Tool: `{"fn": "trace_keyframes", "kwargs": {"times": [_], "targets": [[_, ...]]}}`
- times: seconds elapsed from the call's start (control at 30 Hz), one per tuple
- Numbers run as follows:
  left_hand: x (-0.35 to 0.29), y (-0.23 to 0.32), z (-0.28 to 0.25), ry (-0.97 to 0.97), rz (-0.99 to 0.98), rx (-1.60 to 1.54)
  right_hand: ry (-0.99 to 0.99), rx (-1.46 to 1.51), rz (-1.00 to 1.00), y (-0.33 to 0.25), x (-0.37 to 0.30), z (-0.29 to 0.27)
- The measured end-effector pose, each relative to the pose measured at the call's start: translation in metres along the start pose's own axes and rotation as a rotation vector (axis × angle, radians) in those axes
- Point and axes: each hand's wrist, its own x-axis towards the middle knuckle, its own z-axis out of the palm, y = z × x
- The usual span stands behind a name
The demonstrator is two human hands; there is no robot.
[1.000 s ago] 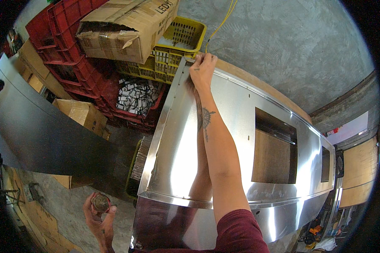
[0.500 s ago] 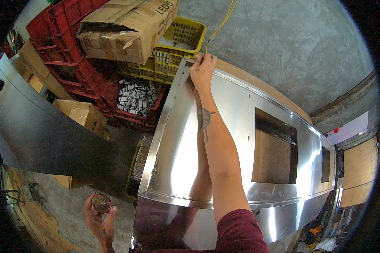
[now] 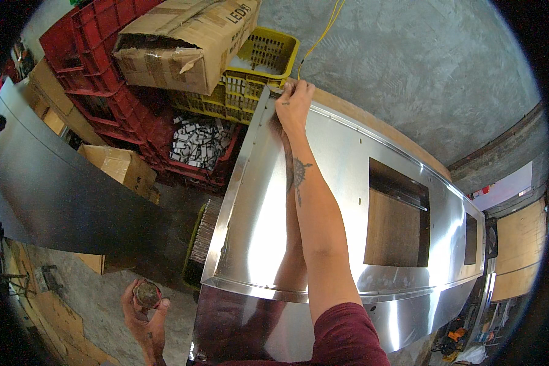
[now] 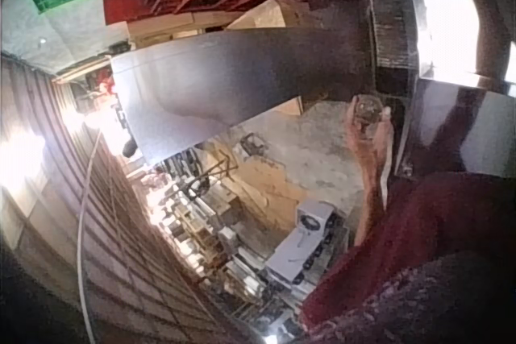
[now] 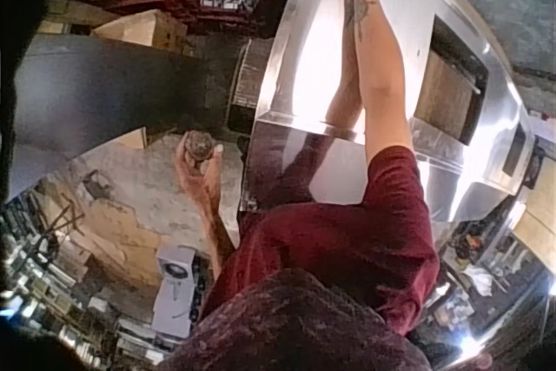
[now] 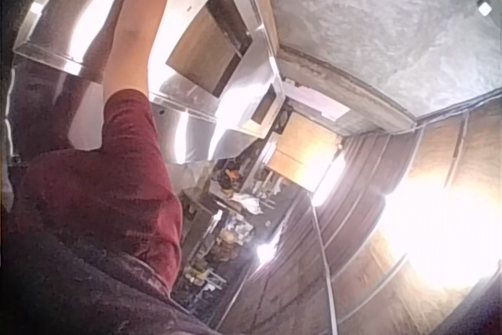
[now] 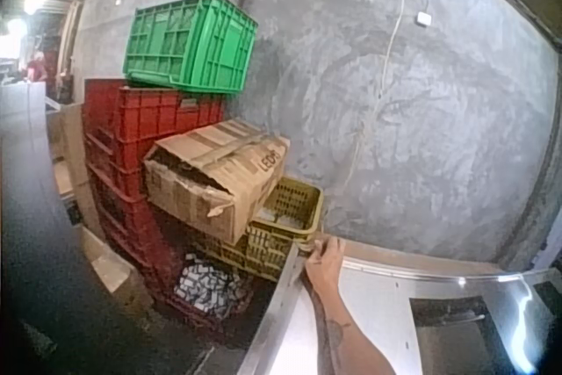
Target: The person applies a substance from a small container along the seam of a large stainless steel panel using a small stick. They then walk to a bucket, retrieve a cloth, and wring it out.
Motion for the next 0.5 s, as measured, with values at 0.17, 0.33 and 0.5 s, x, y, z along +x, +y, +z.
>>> {"fn": "trace_keyframes", "kwargs": {"times": [0.17,0.33,0.5], "targets": [[-0.002,0.002,-0.002,0.014,0.019,0.0,0.002,-0.028,-0.006,0.005,0.001,0.0],[-0.004,0.015,-0.011,-0.007,-0.003,-0.087,0.11,0.096,0.128,-0.003,0.001,-0.003],[-0.002,0.025,-0.014,0.007,0.097,-0.076,0.059,0.221,0.295,-0.005,-0.021,-0.04]]}}
